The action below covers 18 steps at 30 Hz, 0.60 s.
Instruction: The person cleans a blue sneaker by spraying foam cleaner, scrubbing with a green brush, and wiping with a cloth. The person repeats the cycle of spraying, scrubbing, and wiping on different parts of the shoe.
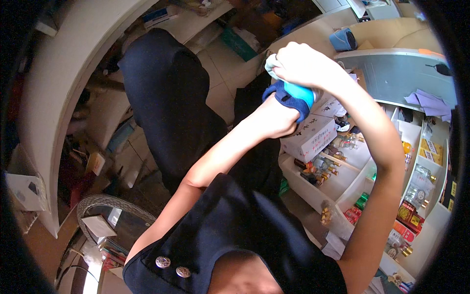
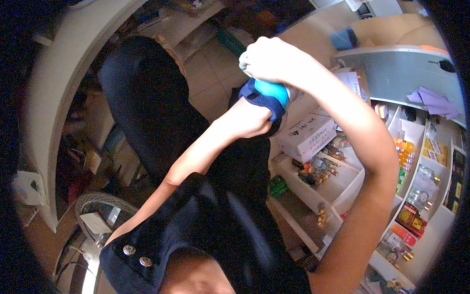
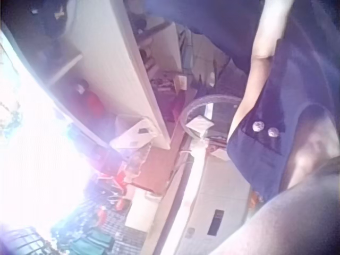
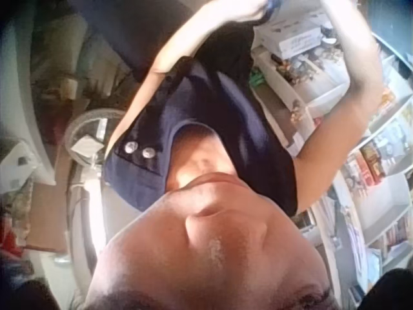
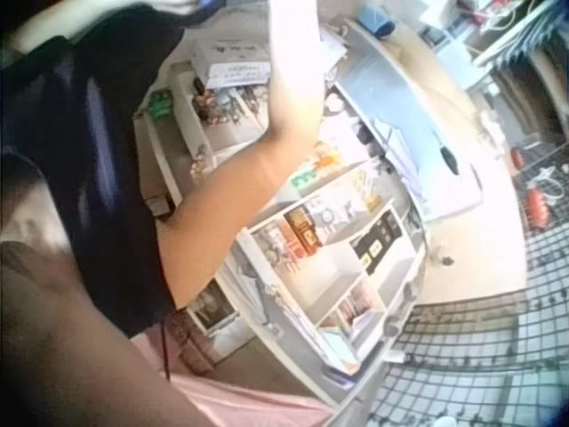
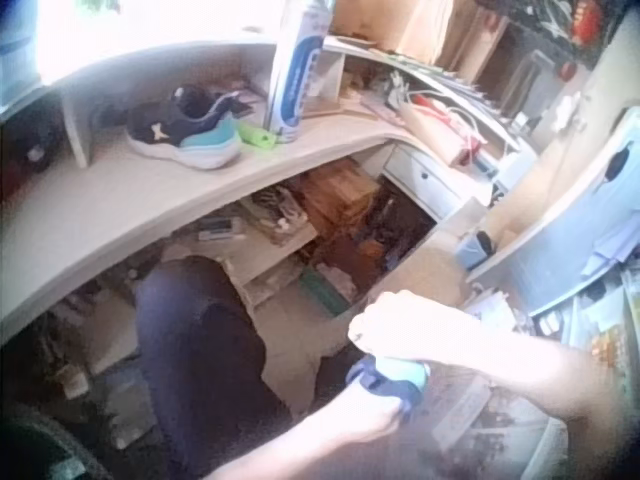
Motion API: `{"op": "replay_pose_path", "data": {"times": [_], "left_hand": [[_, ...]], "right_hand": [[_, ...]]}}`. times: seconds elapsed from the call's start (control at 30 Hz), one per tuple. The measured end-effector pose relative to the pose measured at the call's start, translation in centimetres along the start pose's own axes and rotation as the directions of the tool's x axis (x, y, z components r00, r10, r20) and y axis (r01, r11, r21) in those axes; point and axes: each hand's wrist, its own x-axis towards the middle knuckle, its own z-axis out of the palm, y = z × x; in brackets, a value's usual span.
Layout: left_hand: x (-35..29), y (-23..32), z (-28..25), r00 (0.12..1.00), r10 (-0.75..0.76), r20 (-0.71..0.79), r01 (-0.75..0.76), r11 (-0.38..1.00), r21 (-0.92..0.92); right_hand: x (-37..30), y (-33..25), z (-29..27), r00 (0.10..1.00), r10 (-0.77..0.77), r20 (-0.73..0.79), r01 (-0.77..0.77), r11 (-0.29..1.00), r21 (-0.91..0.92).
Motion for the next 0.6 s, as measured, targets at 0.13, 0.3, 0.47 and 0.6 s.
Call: {"op": "replay_pose_path", "data": {"times": [0.13, 0.3, 0.47, 0.6], "left_hand": [[-0.1, -1.4, 0.1, 0.999, -0.04, 0.032, 0.039, 0.999, 0.034], [-1.0, -3.4, 1.0, 0.947, -0.086, -0.309, 0.038, 0.987, -0.159], [0.6, -2.5, -4.1, 0.87, -0.492, -0.028, 0.348, 0.655, -0.671], [0.9, -1.1, -4.7, 0.792, -0.606, -0.072, 0.365, 0.565, -0.739]], "right_hand": [[1.5, -0.9, 0.0, 0.988, 0.139, 0.06, -0.137, 0.99, -0.037], [-1.3, -4.5, 0.2, 0.866, -0.014, -0.501, 0.081, 0.99, 0.112], [-8.1, -4.4, 4.5, 0.727, 0.186, -0.661, 0.415, 0.648, 0.639], [-13.9, -0.8, 13.2, 0.179, 0.98, 0.09, 0.502, -0.169, 0.848]]}}
